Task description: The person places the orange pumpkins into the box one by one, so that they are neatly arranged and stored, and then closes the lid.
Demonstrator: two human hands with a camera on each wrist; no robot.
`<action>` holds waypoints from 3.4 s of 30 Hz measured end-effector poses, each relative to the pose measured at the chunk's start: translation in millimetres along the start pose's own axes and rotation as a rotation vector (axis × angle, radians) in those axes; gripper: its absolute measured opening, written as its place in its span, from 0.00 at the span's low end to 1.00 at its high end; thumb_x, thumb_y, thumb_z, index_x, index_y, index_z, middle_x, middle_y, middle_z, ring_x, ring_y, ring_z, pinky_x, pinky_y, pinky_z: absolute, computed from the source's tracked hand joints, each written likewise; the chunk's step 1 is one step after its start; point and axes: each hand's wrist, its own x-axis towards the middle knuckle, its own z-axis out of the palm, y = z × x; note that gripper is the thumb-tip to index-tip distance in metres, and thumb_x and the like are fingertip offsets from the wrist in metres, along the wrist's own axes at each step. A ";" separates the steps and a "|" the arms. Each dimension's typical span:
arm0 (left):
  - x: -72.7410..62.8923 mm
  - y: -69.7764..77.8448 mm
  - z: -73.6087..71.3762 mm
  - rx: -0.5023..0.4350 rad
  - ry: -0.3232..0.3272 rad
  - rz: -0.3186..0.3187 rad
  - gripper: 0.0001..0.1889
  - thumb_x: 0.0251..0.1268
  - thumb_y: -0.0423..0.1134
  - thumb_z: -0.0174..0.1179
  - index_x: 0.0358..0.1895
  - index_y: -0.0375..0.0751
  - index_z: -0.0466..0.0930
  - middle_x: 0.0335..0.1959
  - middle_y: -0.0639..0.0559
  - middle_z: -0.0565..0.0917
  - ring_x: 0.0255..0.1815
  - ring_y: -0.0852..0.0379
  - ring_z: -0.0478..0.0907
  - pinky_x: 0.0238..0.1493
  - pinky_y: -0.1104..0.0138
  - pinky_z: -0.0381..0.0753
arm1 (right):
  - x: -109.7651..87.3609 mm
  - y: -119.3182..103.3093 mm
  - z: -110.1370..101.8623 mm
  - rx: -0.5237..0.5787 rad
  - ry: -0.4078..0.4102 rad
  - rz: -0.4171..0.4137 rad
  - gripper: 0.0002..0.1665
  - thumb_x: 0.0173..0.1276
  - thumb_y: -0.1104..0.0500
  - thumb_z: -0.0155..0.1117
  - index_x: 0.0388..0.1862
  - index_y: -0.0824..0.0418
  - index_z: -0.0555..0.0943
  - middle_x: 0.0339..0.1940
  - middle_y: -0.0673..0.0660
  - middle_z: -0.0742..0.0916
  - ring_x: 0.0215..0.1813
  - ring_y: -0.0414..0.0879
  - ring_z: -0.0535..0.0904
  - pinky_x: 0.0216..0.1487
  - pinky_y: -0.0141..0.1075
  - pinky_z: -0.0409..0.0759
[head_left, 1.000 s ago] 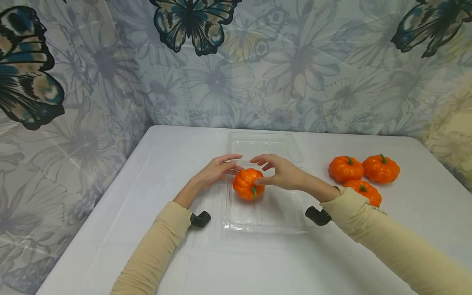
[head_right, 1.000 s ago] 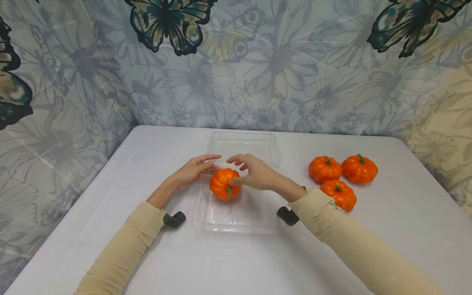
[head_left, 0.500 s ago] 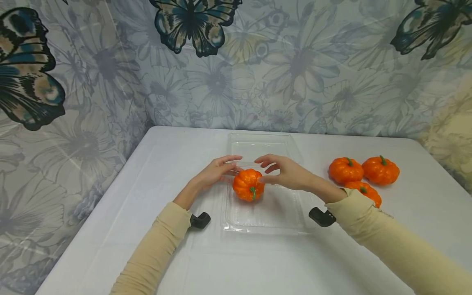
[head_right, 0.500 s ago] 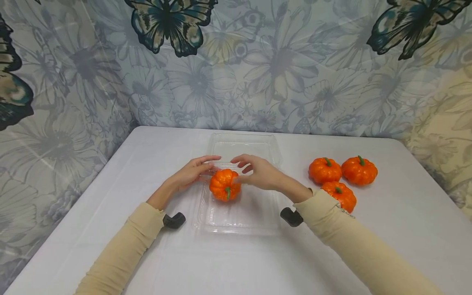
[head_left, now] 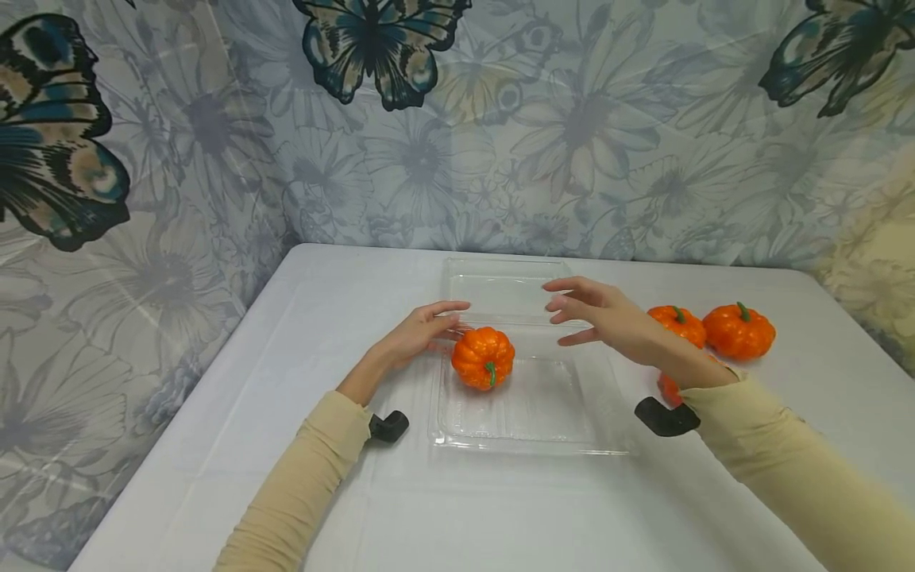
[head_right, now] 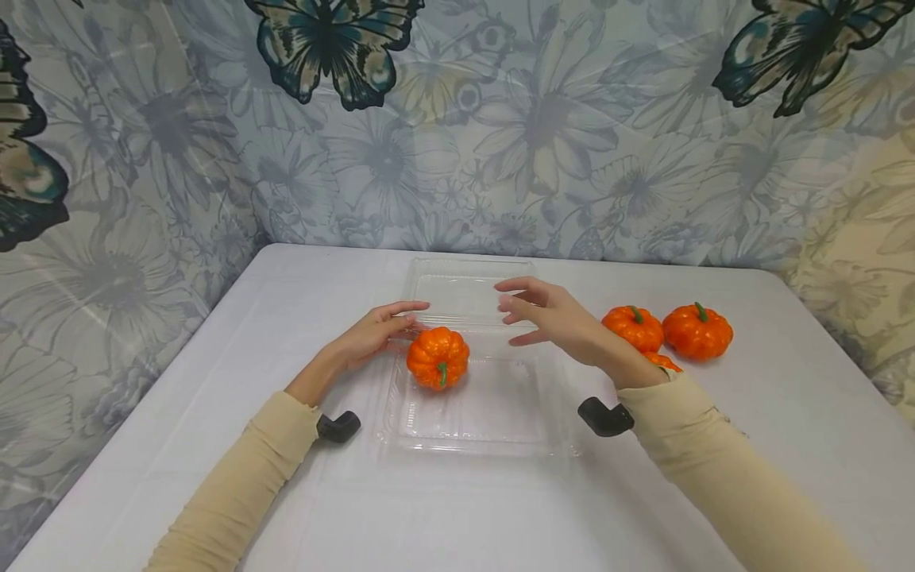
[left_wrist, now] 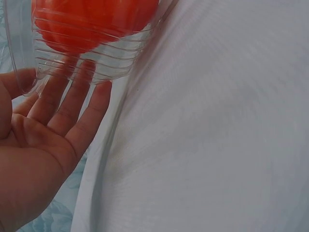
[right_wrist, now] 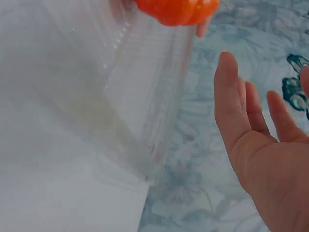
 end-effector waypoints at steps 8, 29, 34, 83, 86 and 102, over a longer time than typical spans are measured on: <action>1.8 1.3 2.0 -0.002 -0.014 0.009 0.22 0.77 0.38 0.45 0.69 0.37 0.64 0.56 0.37 0.78 0.55 0.46 0.76 0.53 0.57 0.76 | -19.4 0.8 -24.0 0.065 0.067 -0.003 0.26 0.77 0.49 0.47 0.67 0.61 0.63 0.53 0.63 0.73 0.53 0.49 0.75 0.48 0.46 0.80; -1.8 1.2 1.7 0.003 -0.019 0.017 0.23 0.77 0.39 0.45 0.70 0.35 0.62 0.56 0.36 0.78 0.56 0.44 0.75 0.53 0.56 0.76 | -76.5 36.8 -101.5 0.296 0.112 0.037 0.15 0.80 0.52 0.40 0.59 0.47 0.70 0.50 0.49 0.80 0.50 0.44 0.80 0.46 0.34 0.79; -1.4 1.1 1.7 0.006 -0.017 0.015 0.23 0.77 0.39 0.45 0.70 0.35 0.62 0.57 0.37 0.77 0.56 0.45 0.75 0.53 0.56 0.76 | -91.4 51.7 -119.0 0.278 0.128 0.047 0.15 0.80 0.54 0.38 0.59 0.45 0.70 0.51 0.48 0.80 0.50 0.44 0.80 0.46 0.32 0.79; -0.7 2.9 2.8 0.003 0.004 0.004 0.23 0.77 0.38 0.45 0.70 0.35 0.62 0.58 0.36 0.76 0.55 0.45 0.75 0.52 0.57 0.76 | -128.1 126.5 -156.8 0.248 -0.055 0.280 0.24 0.81 0.55 0.34 0.53 0.35 0.79 0.50 0.35 0.78 0.50 0.36 0.77 0.49 0.41 0.79; -0.8 2.8 3.6 -0.001 0.000 0.002 0.23 0.77 0.37 0.45 0.70 0.35 0.62 0.58 0.36 0.76 0.55 0.45 0.75 0.52 0.57 0.76 | -130.0 127.4 -156.6 0.299 -0.082 0.290 0.24 0.81 0.56 0.35 0.52 0.35 0.79 0.50 0.34 0.78 0.50 0.37 0.77 0.50 0.44 0.79; -2.1 2.1 3.1 0.004 -0.006 0.007 0.23 0.77 0.38 0.45 0.70 0.35 0.61 0.58 0.35 0.76 0.56 0.44 0.74 0.52 0.57 0.76 | -139.0 132.6 -152.8 0.278 -0.221 0.224 0.26 0.79 0.65 0.39 0.59 0.35 0.73 0.56 0.36 0.76 0.55 0.41 0.77 0.53 0.46 0.77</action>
